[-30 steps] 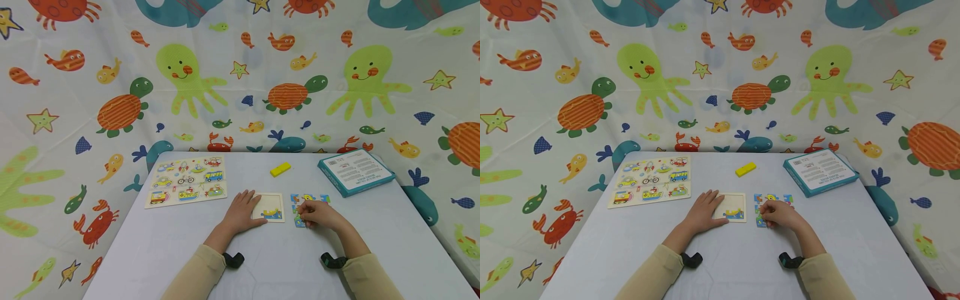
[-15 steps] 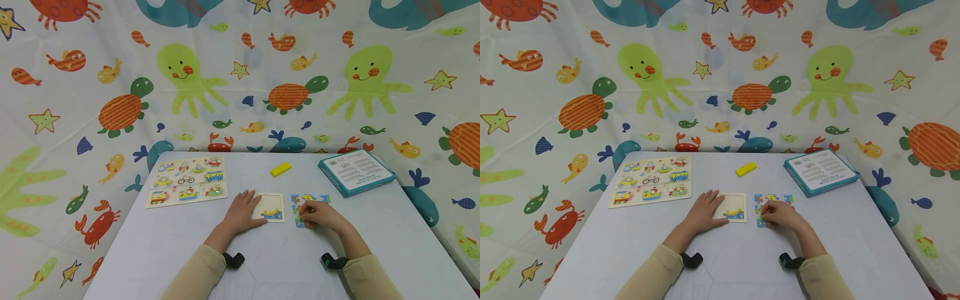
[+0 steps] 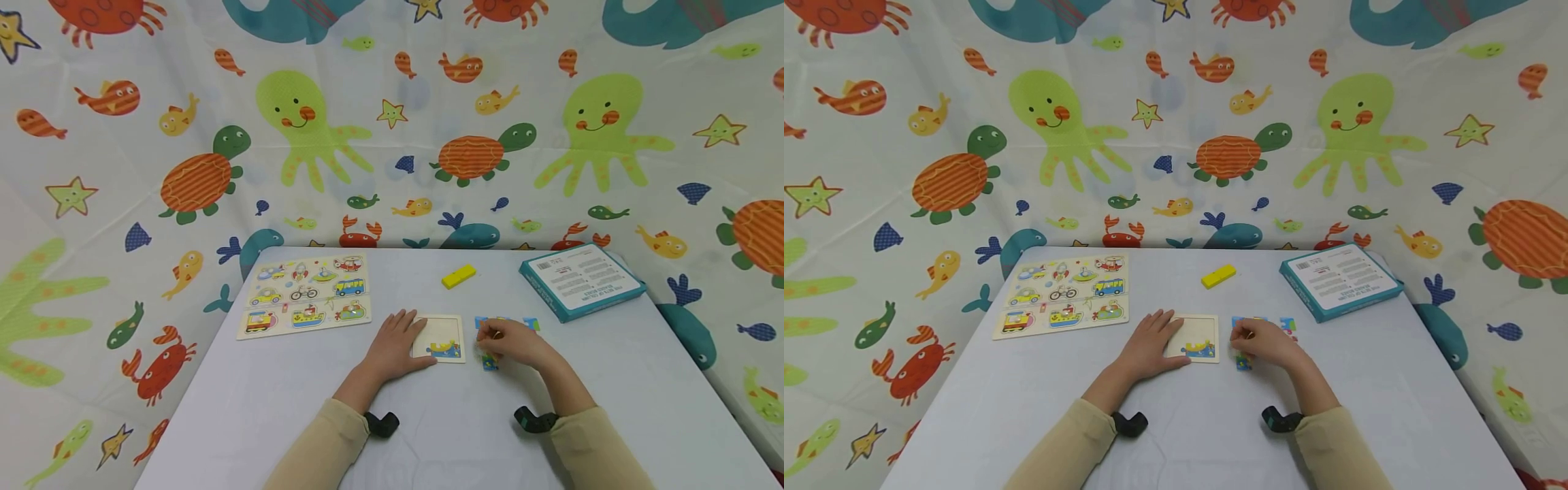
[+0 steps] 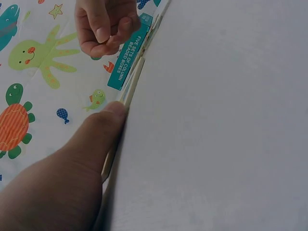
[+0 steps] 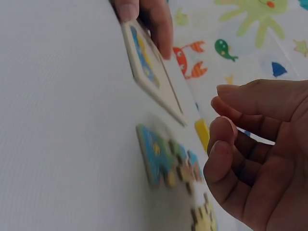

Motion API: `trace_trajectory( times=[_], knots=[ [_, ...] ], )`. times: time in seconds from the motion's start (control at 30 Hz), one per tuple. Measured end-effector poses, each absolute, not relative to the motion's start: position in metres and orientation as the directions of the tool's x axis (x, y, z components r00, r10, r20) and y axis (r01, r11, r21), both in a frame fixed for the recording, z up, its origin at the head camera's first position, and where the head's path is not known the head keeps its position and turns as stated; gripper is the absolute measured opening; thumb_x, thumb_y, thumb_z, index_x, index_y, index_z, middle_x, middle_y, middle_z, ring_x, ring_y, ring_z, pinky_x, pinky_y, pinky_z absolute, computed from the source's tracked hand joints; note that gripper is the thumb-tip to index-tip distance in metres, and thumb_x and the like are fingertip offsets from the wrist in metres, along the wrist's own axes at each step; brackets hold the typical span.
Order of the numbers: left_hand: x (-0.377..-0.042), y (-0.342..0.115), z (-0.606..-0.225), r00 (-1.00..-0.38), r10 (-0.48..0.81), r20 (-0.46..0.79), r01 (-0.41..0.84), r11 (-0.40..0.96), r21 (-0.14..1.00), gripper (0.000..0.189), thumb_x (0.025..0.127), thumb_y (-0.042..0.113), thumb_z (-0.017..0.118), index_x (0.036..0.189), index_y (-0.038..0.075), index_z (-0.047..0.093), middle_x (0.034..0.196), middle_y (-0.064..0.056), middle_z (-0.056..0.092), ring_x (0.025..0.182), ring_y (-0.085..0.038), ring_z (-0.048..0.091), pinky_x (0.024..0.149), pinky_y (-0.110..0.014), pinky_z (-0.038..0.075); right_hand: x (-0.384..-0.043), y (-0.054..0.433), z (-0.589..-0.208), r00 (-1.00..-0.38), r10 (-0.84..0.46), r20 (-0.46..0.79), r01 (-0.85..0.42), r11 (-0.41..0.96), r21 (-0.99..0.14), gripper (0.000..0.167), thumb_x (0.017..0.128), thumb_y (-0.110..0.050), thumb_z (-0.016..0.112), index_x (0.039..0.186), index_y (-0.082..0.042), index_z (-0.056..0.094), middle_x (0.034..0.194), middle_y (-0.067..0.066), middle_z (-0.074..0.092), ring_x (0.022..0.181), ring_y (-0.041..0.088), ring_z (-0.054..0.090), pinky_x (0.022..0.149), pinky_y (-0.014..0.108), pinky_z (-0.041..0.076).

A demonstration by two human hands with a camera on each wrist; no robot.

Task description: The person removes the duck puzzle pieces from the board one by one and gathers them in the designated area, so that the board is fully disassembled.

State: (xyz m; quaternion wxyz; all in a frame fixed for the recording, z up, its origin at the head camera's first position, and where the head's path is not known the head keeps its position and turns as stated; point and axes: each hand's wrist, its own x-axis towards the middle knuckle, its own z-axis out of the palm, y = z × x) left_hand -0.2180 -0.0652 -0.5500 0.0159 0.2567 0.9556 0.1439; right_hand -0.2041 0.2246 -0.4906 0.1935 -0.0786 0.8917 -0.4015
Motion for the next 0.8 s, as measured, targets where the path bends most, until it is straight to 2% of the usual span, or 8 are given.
trace_trajectory(
  times=[0.13,0.5,0.8],
  knots=[
    [-0.218,-0.065,-0.550,-0.868,0.494,0.046,0.486,0.827,0.283,0.089,0.083,0.075,0.057,0.154,0.025,0.036,0.163,-0.003,0.029,0.152,-0.027,0.021,0.126,-0.046,0.017,-0.210,0.209,-0.486,-0.908,-0.314,-0.277,-0.009,0.675,-0.738,0.010,0.094,-0.024,0.067,0.100,-0.016,0.066,0.092,0.003,0.060,0.076,0.019,0.057,0.066,0.028,0.048],
    [-0.219,-0.066,-0.553,-0.861,0.505,0.067,0.502,0.819,0.277,0.090,0.083,0.077,0.054,0.153,0.025,0.037,0.162,-0.004,0.030,0.152,-0.028,0.023,0.125,-0.048,0.018,-0.224,0.163,-0.480,-0.882,-0.400,-0.251,-0.079,0.649,-0.757,0.013,0.093,-0.022,0.068,0.104,-0.015,0.067,0.098,0.000,0.062,0.075,0.017,0.058,0.067,0.029,0.053],
    [-0.219,-0.066,-0.551,-0.864,0.498,0.068,0.497,0.825,0.271,0.090,0.082,0.077,0.055,0.153,0.024,0.039,0.161,-0.004,0.032,0.151,-0.028,0.025,0.125,-0.048,0.019,-0.233,0.148,-0.495,-0.857,-0.419,-0.301,-0.089,0.694,-0.714,0.012,0.092,-0.021,0.069,0.103,-0.017,0.068,0.094,-0.003,0.064,0.076,0.016,0.057,0.069,0.027,0.049]
  ],
)
